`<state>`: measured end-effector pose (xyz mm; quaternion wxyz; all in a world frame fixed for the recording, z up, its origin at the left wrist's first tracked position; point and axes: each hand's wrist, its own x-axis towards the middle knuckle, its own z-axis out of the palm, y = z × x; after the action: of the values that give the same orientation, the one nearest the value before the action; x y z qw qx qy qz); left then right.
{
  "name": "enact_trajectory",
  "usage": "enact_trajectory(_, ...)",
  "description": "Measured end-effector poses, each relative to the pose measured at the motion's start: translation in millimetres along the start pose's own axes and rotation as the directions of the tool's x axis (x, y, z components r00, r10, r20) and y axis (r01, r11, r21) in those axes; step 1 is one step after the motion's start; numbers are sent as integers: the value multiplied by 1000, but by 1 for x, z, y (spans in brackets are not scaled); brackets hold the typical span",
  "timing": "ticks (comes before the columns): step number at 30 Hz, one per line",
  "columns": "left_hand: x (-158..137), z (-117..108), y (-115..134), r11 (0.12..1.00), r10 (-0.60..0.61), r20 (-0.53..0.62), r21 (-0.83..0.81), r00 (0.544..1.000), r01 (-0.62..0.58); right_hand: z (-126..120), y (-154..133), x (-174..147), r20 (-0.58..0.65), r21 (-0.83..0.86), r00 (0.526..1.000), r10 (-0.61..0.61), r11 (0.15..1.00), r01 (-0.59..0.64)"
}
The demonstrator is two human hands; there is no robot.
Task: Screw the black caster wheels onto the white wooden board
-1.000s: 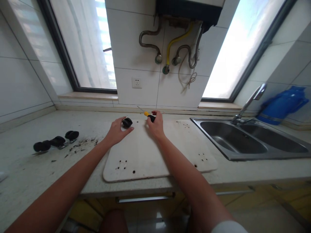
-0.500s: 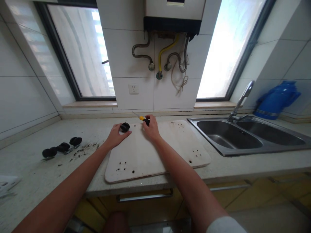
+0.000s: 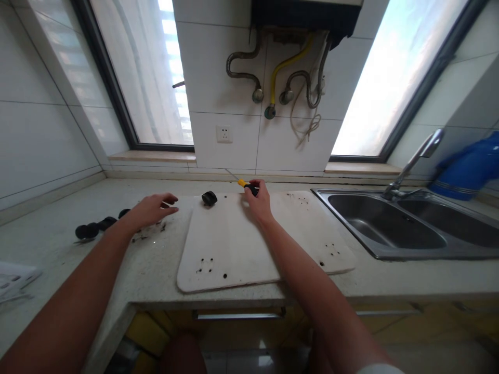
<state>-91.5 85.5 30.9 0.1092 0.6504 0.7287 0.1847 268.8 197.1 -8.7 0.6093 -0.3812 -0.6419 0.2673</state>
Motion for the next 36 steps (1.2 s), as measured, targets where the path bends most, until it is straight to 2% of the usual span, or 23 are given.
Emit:
enact_trajectory(3, -5, -22, -25, 978, -131, 73, 174, 989, 117, 0, -1, 0, 1, 16, 1000, 19, 1000, -19)
enact_trajectory(6, -8, -20, -32, 971, -178, 168, 188, 970, 145, -1, -3, -1, -5, 34, 1000, 29, 999, -28)
enact_trajectory(8, -8, -13, -31, 968, -198, 186, 189, 962, 163, -1, -5, -1, -11, 46, 999, 32, 998, -31)
enact_trajectory(14, -6, -3, -32, 959, -226, 149, 209, 963, 193, -1, -6, -1, -21, 68, 999, 42, 997, -40)
enact_trajectory(19, -9, -6, -40, 933, -266, 6, 255, 964, 255, -1, -4, -1, -23, 79, 999, 37, 996, -35)
enact_trajectory(25, -9, -4, -28, 968, -203, 186, 186, 961, 168, -1, -4, 0, -22, 89, 999, 33, 996, -30)
enact_trajectory(27, -9, -2, -22, 970, -201, 214, 183, 956, 163, -1, -4, 0, -24, 88, 999, 36, 996, -34)
enact_trajectory(36, -14, 9, -9, 967, -205, 179, 185, 962, 172, -1, -8, -1, -32, 118, 997, 73, 991, -69)
